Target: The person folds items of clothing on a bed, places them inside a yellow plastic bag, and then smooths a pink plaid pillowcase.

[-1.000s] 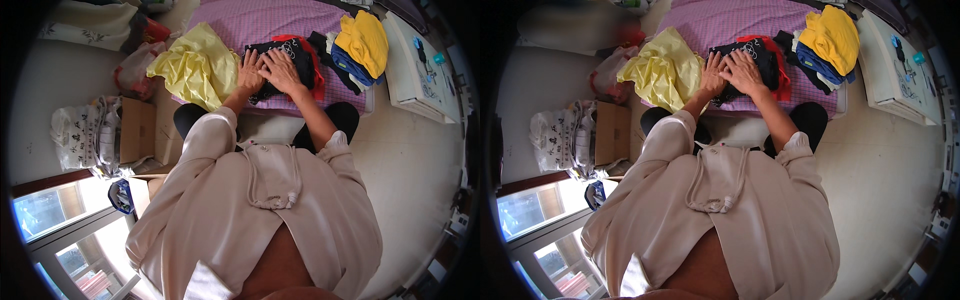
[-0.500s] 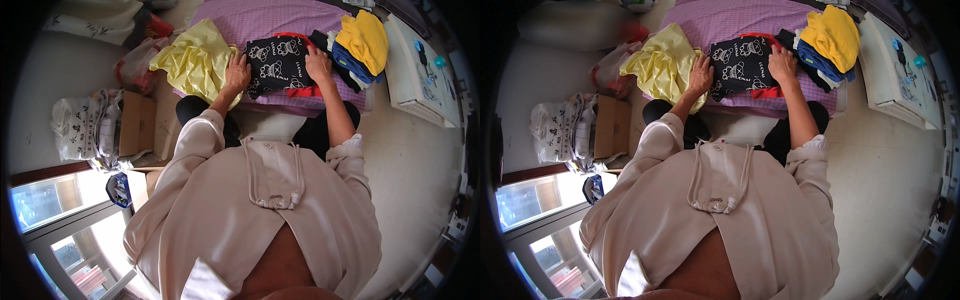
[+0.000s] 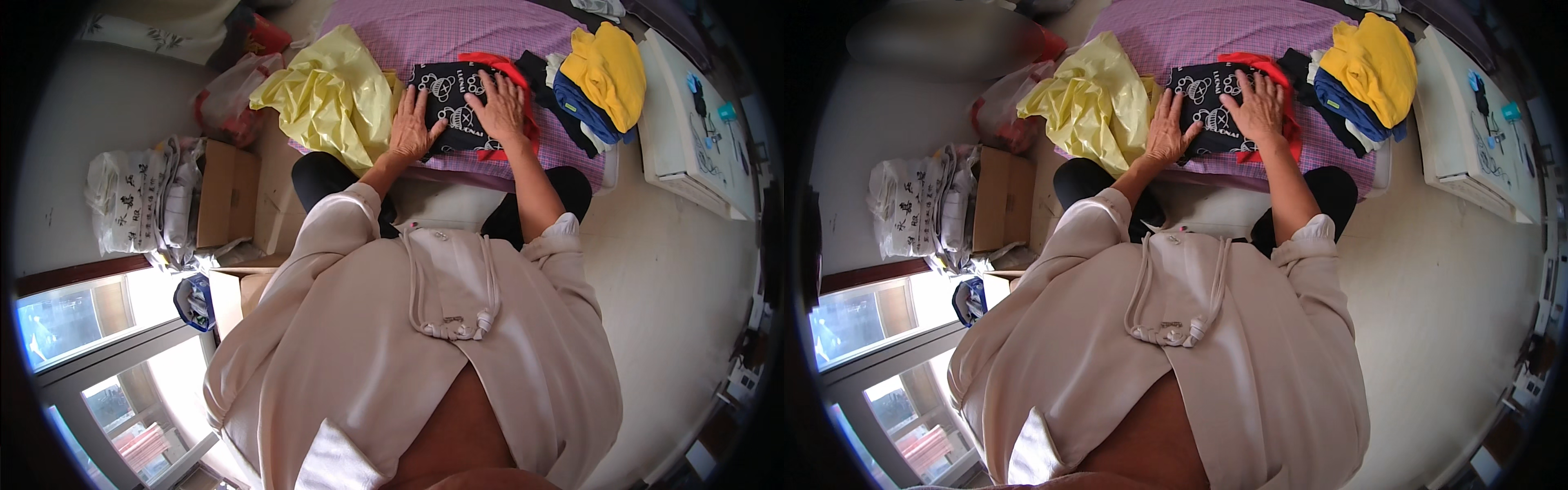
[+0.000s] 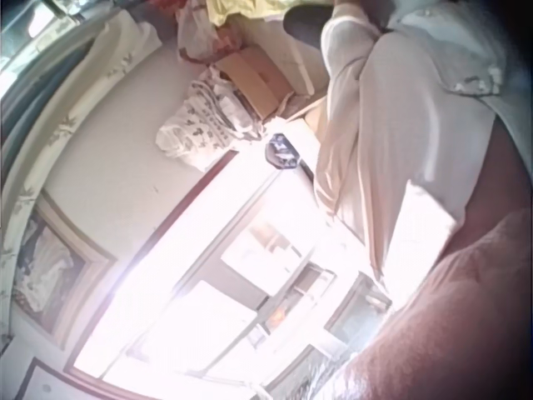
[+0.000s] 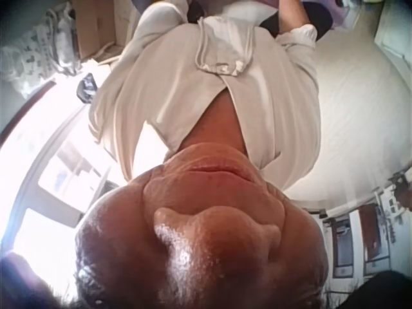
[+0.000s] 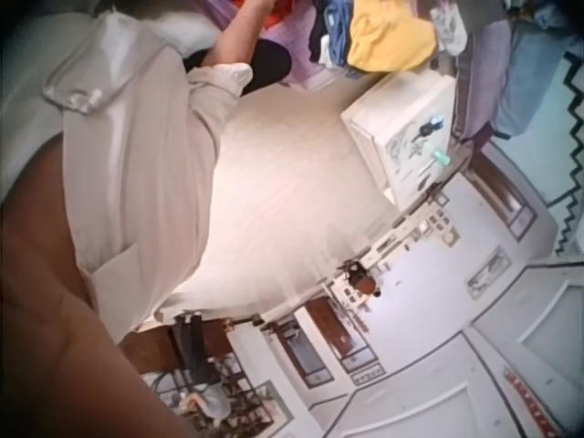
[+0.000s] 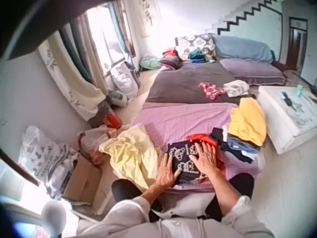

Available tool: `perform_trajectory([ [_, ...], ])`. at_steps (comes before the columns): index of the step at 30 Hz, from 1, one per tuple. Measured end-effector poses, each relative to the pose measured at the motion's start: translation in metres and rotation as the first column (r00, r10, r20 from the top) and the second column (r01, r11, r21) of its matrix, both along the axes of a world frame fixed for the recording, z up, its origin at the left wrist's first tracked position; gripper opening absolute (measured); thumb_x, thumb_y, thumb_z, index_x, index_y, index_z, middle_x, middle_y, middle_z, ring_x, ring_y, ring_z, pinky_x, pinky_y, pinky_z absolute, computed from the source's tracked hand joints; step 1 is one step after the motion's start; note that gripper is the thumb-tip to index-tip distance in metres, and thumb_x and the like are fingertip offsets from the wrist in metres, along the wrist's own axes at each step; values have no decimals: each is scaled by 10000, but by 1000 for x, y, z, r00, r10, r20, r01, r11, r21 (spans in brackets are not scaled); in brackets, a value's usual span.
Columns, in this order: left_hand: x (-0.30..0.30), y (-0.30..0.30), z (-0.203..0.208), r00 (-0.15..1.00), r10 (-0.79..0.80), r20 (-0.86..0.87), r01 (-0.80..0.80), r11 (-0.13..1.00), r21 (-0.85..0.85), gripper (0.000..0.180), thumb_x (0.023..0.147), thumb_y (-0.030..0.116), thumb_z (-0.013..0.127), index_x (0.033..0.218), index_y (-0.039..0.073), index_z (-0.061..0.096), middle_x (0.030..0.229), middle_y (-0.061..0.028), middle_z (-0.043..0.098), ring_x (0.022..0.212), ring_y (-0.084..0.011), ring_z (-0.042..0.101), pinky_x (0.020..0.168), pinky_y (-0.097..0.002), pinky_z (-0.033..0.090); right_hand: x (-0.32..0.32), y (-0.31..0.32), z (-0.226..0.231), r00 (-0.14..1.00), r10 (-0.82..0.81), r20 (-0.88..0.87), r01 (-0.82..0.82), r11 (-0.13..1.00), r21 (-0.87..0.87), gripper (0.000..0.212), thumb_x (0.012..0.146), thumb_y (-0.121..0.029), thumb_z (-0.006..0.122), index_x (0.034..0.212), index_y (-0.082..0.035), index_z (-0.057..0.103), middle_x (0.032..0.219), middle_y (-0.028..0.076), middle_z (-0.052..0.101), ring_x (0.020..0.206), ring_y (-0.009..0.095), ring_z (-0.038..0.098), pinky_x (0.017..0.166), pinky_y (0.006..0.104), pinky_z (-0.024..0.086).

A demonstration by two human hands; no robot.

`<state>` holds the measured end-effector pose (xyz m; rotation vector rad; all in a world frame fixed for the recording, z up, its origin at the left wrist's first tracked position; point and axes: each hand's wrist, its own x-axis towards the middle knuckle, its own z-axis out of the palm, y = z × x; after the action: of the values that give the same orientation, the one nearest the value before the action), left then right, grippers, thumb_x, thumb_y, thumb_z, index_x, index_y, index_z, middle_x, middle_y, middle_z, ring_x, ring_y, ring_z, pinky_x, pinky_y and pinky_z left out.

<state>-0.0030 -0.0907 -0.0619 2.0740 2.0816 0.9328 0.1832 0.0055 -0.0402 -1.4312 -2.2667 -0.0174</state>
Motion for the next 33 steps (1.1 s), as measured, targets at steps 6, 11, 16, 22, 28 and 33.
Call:
perform_trajectory([
  [6, -12, 13, -5, 386, 128, 914, 51, 986, -160, 571, 802, 171, 712, 1253, -56, 447, 1040, -137, 642, 868, -217, 650, 781, -307, 532, 9, 7, -19, 986, 17, -168, -8, 999, 52, 601, 879, -512, 477, 1367, -168, 402, 1384, 166, 416, 1296, 329, 358, 1072, 519, 216],
  [11, -2, 0, 37, 68, 95, 993, 274, 955, -110, 484, 759, 109, 759, 1165, -4, 522, 991, -99, 653, 819, -175, 656, 723, -296, 557, 16, 7, -22, 978, 59, -201, -45, 996, 73, 567, 898, -445, 489, 1346, -105, 415, 1355, 176, 442, 1260, 336, 398, 1053, 480, 271],
  [16, 15, -4, 62, 343, -91, 935, 210, 978, 18, 582, 742, 71, 769, 1239, -7, 476, 1060, -109, 633, 907, -167, 630, 796, -287, 533, 19, 18, 21, 895, 170, -412, -89, 974, 209, 483, 879, -396, 566, 1185, -23, 552, 1221, 199, 540, 1132, 357, 495, 962, 430, 383],
  [22, 34, -15, 87, 699, -231, 677, 184, 973, 142, 700, 702, 122, 802, 1283, -32, 441, 1071, -138, 630, 965, -182, 610, 879, -300, 487, -6, 12, 120, 812, 304, -498, -321, 946, 54, 336, 866, -376, 592, 929, -51, 648, 965, 110, 657, 953, 323, 579, 868, 405, 424],
  [28, 37, -26, 100, 802, -171, 573, 148, 985, 88, 751, 685, 175, 811, 1298, -34, 431, 1079, -193, 623, 1003, -247, 613, 894, -339, 480, -18, 11, 129, 759, 313, -571, -434, 897, -85, 366, 845, -403, 617, 900, -43, 652, 860, 97, 672, 818, 256, 637, 749, 346, 475],
  [33, 35, -25, 97, 840, -145, 523, 128, 989, 68, 775, 684, 204, 810, 1307, -40, 419, 1067, -215, 623, 997, -277, 619, 893, -351, 482, -24, 7, 125, 768, 234, -596, -387, 911, -141, 335, 843, -373, 624, 910, -47, 661, 800, 87, 668, 782, 230, 640, 732, 331, 476],
])
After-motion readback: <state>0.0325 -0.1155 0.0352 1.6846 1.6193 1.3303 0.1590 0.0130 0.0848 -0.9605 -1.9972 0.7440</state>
